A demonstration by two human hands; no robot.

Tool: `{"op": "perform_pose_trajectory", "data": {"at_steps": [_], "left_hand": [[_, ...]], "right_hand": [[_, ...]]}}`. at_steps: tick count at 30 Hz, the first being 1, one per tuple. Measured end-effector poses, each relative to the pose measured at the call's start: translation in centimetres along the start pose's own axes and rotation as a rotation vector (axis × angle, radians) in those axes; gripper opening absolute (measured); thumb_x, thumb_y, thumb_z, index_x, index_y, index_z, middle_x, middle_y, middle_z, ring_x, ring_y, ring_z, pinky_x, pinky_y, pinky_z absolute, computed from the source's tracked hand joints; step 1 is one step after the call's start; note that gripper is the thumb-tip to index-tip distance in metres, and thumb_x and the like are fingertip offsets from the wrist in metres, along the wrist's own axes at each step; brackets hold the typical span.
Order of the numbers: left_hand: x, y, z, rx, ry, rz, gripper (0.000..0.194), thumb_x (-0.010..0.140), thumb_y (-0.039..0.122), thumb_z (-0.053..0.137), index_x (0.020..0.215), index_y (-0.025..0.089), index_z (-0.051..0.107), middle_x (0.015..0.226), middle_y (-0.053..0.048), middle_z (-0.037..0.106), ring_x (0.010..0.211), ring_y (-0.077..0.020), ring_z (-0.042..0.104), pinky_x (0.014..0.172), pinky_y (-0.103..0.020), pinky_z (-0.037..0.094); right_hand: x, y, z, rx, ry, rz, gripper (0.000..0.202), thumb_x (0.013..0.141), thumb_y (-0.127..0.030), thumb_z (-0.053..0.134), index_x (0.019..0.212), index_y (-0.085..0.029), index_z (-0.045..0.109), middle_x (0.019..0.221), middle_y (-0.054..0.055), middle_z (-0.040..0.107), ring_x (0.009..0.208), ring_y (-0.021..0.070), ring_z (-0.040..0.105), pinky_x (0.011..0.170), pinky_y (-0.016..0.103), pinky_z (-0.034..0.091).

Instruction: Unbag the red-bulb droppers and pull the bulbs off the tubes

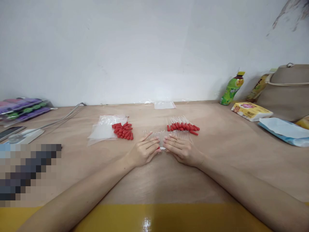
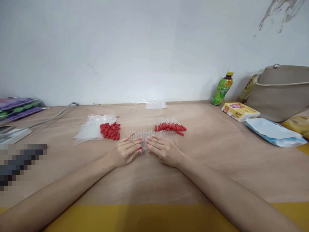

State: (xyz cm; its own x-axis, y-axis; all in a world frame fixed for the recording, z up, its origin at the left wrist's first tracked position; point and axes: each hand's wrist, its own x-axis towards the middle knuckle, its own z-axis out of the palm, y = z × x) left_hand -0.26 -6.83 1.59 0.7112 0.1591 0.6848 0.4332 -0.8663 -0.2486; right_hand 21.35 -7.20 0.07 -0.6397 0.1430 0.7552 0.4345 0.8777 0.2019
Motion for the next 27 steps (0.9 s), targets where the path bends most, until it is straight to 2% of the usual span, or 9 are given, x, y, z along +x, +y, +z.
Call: {"op": "perform_pose_trajectory", "data": {"at_steps": [13, 16, 19, 22, 27], "left_hand": [[-1.0, -0.3, -0.6, -0.024, 0.023, -0.002, 0.010, 0.082, 0.018, 0.057, 0.090, 0.013, 0.058, 0.092, -0.007, 0.069, 0.095, -0.0172, 0.063, 0.099, -0.041, 0.041], [-1.7, -1.0, -0.8, -0.010, 0.051, -0.099, 0.012, 0.080, 0.016, 0.059, 0.092, 0.015, 0.058, 0.093, -0.006, 0.069, 0.093, -0.0174, 0.062, 0.094, -0.041, 0.043], [-2.1, -1.4, -0.8, 0.012, 0.071, -0.193, 0.011, 0.079, 0.021, 0.061, 0.090, 0.019, 0.060, 0.089, -0.004, 0.066, 0.081, -0.0163, 0.060, 0.074, -0.033, 0.048], [-2.1, -1.6, -0.6, -0.021, 0.093, -0.285, 0.012, 0.080, 0.021, 0.059, 0.092, 0.019, 0.061, 0.082, -0.004, 0.059, 0.071, -0.0133, 0.054, 0.062, -0.027, 0.046], [-2.1, -2.4, -0.9, -0.061, 0.154, -0.440, 0.021, 0.085, 0.015, 0.049, 0.104, 0.017, 0.058, 0.088, -0.006, 0.052, 0.080, -0.0138, 0.053, 0.071, -0.027, 0.047]], "right_hand": [[-0.7, 0.1, -0.9, 0.027, -0.012, -0.041, 0.032, 0.083, -0.007, 0.045, 0.114, -0.010, 0.054, 0.111, 0.010, 0.062, 0.115, 0.0189, 0.049, 0.100, 0.040, 0.042], [-0.9, 0.8, -1.4, -0.002, 0.074, 0.131, 0.031, 0.084, -0.010, 0.044, 0.112, -0.015, 0.057, 0.104, 0.009, 0.065, 0.105, 0.0186, 0.056, 0.092, 0.039, 0.046], [-1.3, 1.7, -1.6, -0.128, 0.122, 0.427, 0.025, 0.085, -0.018, 0.047, 0.104, -0.016, 0.062, 0.077, 0.006, 0.065, 0.076, 0.0166, 0.060, 0.071, 0.033, 0.049], [-1.8, 2.3, -1.5, -0.294, 0.023, 0.596, 0.025, 0.084, -0.022, 0.046, 0.098, -0.015, 0.065, 0.065, 0.004, 0.058, 0.065, 0.0163, 0.055, 0.064, 0.031, 0.043], [-2.5, 2.6, -1.1, -0.349, -0.128, 0.682, 0.031, 0.074, -0.013, 0.043, 0.099, -0.013, 0.063, 0.075, 0.006, 0.063, 0.071, 0.0177, 0.056, 0.069, 0.030, 0.042]]}}
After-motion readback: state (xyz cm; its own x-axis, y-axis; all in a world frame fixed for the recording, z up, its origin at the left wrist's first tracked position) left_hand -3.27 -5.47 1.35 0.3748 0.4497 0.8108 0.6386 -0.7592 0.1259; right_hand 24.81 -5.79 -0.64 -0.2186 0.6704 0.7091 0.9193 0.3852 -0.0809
